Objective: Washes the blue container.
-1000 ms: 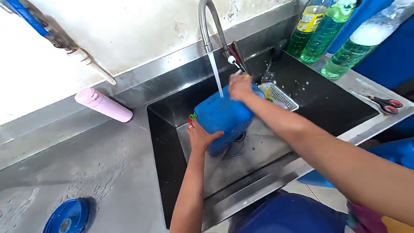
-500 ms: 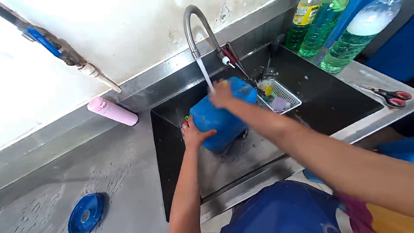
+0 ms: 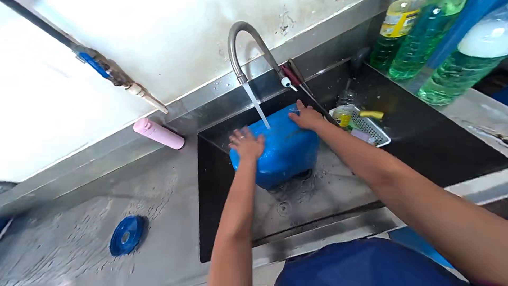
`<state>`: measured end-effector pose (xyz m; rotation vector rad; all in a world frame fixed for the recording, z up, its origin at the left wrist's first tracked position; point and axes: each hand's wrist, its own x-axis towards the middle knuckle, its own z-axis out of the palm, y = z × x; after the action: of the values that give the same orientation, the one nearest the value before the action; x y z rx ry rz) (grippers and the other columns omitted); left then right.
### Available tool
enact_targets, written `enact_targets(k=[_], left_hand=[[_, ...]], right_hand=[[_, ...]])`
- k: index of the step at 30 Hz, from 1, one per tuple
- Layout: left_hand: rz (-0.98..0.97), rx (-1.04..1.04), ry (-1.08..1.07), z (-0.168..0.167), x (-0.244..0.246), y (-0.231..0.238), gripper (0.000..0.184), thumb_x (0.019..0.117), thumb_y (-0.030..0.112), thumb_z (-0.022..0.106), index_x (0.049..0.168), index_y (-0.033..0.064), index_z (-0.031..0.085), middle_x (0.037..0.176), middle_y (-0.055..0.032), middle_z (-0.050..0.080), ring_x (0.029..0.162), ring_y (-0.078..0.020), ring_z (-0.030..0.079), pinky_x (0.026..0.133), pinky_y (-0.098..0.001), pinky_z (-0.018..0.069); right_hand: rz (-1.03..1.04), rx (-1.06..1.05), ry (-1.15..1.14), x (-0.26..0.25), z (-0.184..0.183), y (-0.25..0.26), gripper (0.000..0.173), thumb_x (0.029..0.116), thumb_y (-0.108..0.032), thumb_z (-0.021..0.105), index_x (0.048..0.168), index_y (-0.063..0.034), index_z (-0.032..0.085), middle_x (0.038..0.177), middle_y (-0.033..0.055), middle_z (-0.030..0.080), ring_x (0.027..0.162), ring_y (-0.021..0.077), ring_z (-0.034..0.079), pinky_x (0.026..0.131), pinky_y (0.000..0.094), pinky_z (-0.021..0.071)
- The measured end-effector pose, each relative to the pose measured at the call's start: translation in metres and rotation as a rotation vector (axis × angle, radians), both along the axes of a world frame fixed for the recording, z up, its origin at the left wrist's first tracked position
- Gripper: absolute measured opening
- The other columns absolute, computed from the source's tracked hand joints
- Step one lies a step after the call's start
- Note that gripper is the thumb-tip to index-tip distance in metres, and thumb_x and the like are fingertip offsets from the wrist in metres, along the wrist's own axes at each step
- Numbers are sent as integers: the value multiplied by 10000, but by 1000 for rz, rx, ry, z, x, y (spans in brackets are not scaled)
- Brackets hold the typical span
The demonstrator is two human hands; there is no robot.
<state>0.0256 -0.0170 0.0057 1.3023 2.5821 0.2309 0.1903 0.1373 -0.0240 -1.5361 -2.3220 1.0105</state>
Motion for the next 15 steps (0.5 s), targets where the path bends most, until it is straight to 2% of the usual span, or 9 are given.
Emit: enact_targets(k=[2,4,5,7,9,11,13,14,15], left_hand=[[-218,102,62,-17,37,41,682,1016,447,510,1557,44,407,1621,-264,324,1514,-513,206,1181,-734,129],[-403,66,13,-25,65,64,689,1056,420,428,1588,-3,314,1675,-248,202,1560,-456,114,1243,-621,70],[-458,42,-13,-22,66,65,718,1055,408,450,1597,-23,264,1682,-257,158,1564,-452,86,1248,-601,66],[-455,81,0,-17,41,38,744,1029,472,533,1590,27,332,1666,-239,241,1554,-446,153,1227,-643,137],[-247,115,44,-23,-1,-20,777,1012,561,529,1581,57,369,1638,-280,273,1528,-494,193,1185,-711,178],[69,182,-66,-29,-35,-71,750,1039,498,517,1565,-9,349,1610,-325,286,1498,-497,269,1184,-677,234],[347,292,-243,-31,-39,-91,648,1082,414,472,1555,-10,344,1484,-338,465,1370,-486,476,1115,-634,375],[414,307,-292,-31,-36,-93,605,1096,398,436,1549,4,360,1437,-337,510,1331,-484,513,1095,-629,395],[435,300,-322,-30,-34,-93,583,1106,393,400,1549,16,364,1431,-331,514,1325,-479,518,1093,-625,398]], right_hand=[[45,-56,-61,-9,6,-2,768,1082,-510,420,1665,-126,101,1541,379,369,1282,564,529,1015,710,436],[103,-29,-86,-2,1,2,719,1099,-466,400,1666,-139,103,1538,378,374,1287,577,517,1002,728,428],[137,-9,-79,2,-1,8,711,1102,-476,383,1668,-146,105,1537,377,378,1303,582,502,1012,737,413],[176,22,-75,6,1,15,711,1104,-488,364,1666,-131,116,1545,370,378,1328,588,477,1029,752,384],[149,57,-91,0,3,10,712,1103,-476,371,1652,-74,161,1565,348,370,1379,570,433,1063,752,350],[119,113,-103,-20,12,-6,696,1108,-400,368,1614,45,191,1629,334,265,1508,531,251,1156,747,203],[161,186,-117,-52,16,-37,687,1090,-334,386,1579,118,215,1653,356,162,1548,534,104,1187,753,87],[227,227,-93,-68,11,-55,687,1076,-337,431,1569,112,265,1655,358,148,1550,538,71,1185,764,53],[315,312,-26,-85,-2,-73,664,1069,-367,468,1540,90,366,1642,350,209,1545,536,106,1180,777,50]])
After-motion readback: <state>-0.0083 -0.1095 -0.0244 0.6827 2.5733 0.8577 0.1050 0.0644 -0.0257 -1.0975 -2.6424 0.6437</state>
